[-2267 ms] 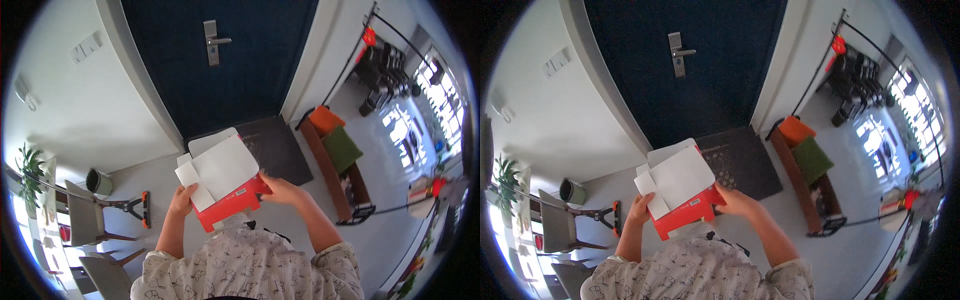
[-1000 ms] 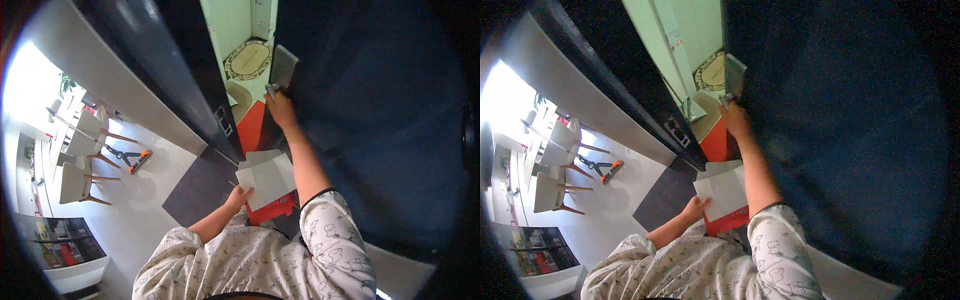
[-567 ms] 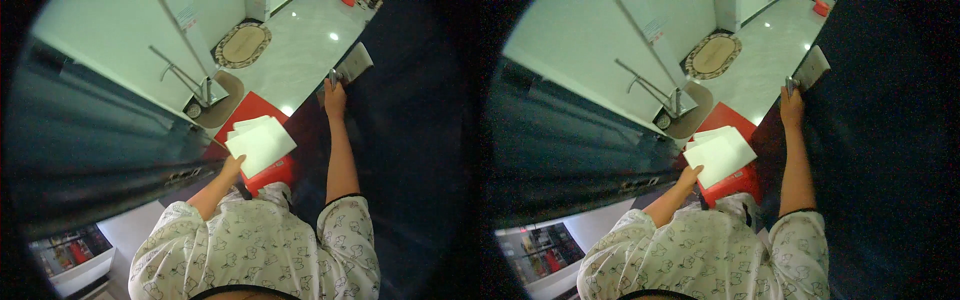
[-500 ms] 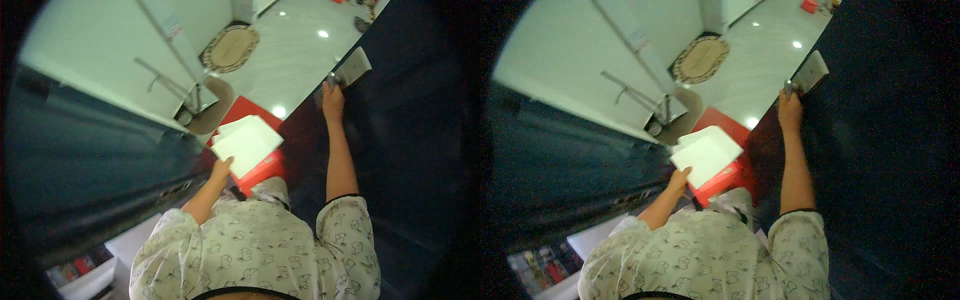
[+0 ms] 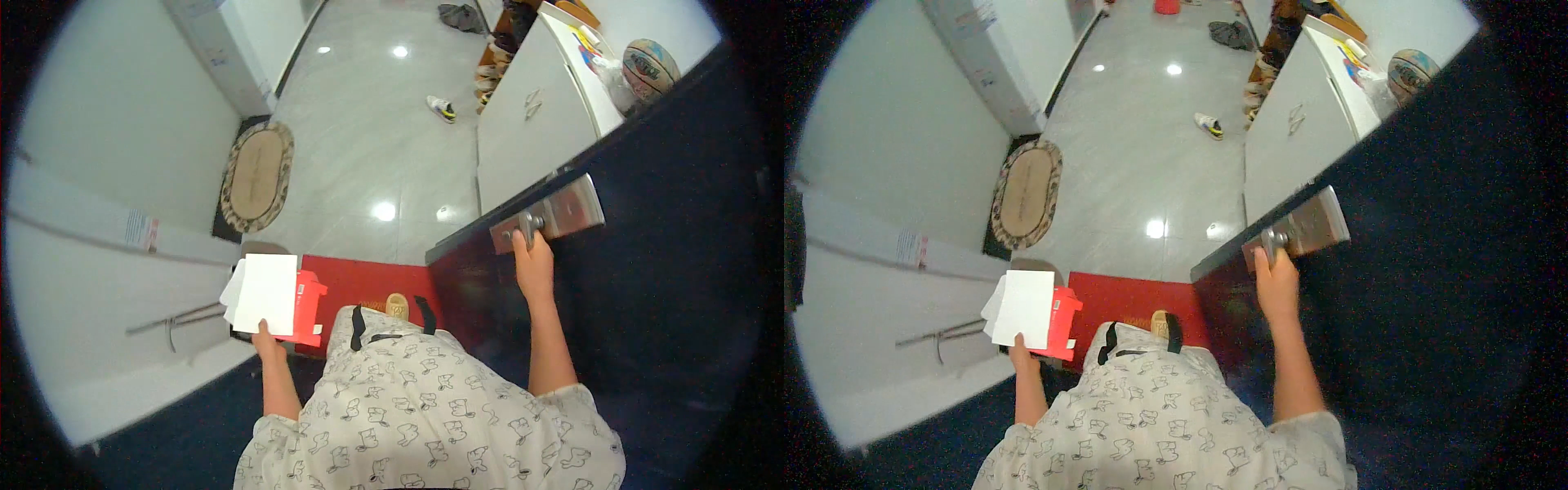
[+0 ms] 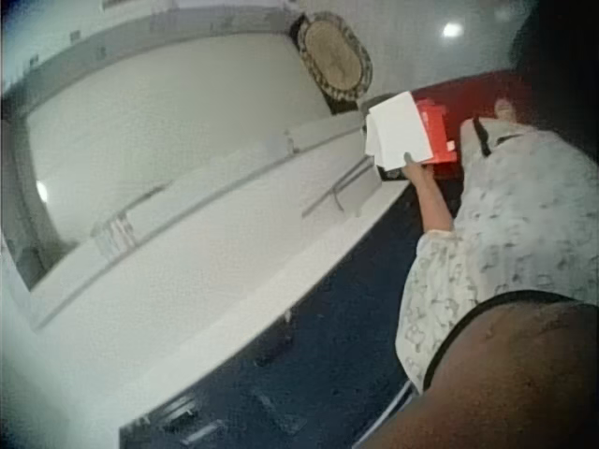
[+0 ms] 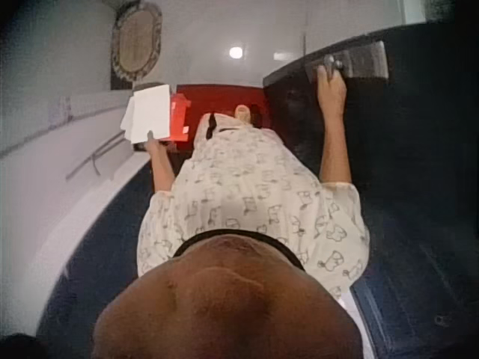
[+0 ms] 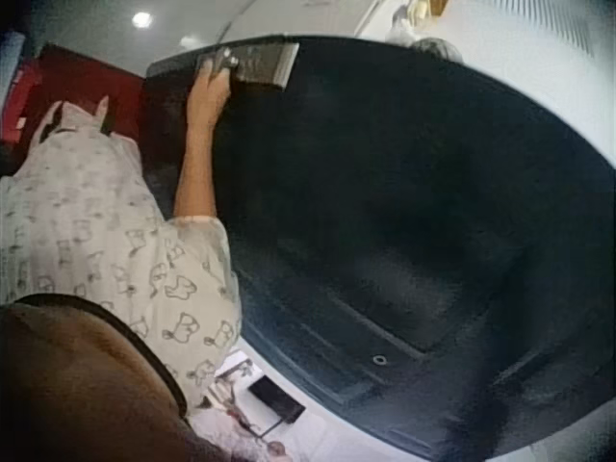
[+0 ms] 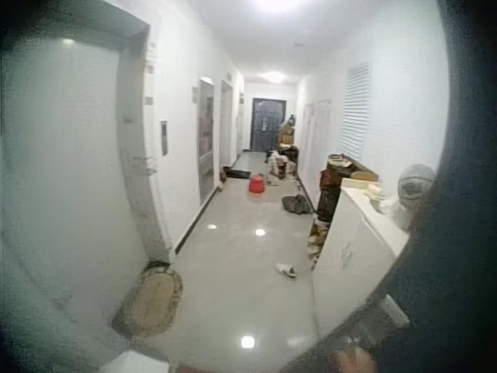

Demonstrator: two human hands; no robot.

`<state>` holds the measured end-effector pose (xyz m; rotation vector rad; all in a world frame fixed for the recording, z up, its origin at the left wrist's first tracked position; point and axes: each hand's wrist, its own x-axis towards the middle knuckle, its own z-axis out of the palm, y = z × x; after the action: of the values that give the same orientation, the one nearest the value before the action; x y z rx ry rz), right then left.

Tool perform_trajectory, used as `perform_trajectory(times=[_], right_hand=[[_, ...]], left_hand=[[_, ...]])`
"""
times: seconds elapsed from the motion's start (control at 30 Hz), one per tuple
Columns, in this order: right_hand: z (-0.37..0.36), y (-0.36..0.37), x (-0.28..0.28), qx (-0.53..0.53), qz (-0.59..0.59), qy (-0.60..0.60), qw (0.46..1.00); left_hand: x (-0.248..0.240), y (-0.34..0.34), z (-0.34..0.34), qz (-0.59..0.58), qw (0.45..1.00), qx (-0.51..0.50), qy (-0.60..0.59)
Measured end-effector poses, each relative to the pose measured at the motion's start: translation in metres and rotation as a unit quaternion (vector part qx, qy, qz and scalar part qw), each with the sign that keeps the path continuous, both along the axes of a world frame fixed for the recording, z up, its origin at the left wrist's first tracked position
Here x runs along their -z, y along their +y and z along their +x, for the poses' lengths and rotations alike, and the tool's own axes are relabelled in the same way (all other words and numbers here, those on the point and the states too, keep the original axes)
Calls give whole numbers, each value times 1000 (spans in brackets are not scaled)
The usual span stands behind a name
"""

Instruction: The person unpacks packets from a box, carries the empty box outside, and places it with trash. After tying up trash bags in the hallway, they walk back inside, retrieve a new plastic bag from a drawer, and open it.

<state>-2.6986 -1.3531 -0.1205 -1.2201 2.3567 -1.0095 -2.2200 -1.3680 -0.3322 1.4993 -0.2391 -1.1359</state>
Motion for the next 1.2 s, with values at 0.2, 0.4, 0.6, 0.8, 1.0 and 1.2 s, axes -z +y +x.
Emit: perform_trajectory(times=[0.2, 0.4, 0.6, 0.8, 1.0, 1.2], right_hand=[[35, -27, -48, 121, 155, 93, 976], [42, -52, -54, 308, 191, 106, 926], [64, -61, -66, 290, 454, 133, 832], [47, -238, -109, 167, 415, 2, 894], [-46, -486, -14, -188, 355, -9, 916], [-124, -725, 17, -305, 292, 85, 903]], left_hand=[[-4, -169, 33, 24, 998, 53, -36], [35, -367, 26, 14, 984, 175, -25], [-35, -571, -15, -11, 962, 254, -97], [-47, -699, -89, -79, 955, 284, -34], [-41, -802, -163, -60, 948, 292, -110], [-13, -870, -102, 7, 960, 204, -191]])
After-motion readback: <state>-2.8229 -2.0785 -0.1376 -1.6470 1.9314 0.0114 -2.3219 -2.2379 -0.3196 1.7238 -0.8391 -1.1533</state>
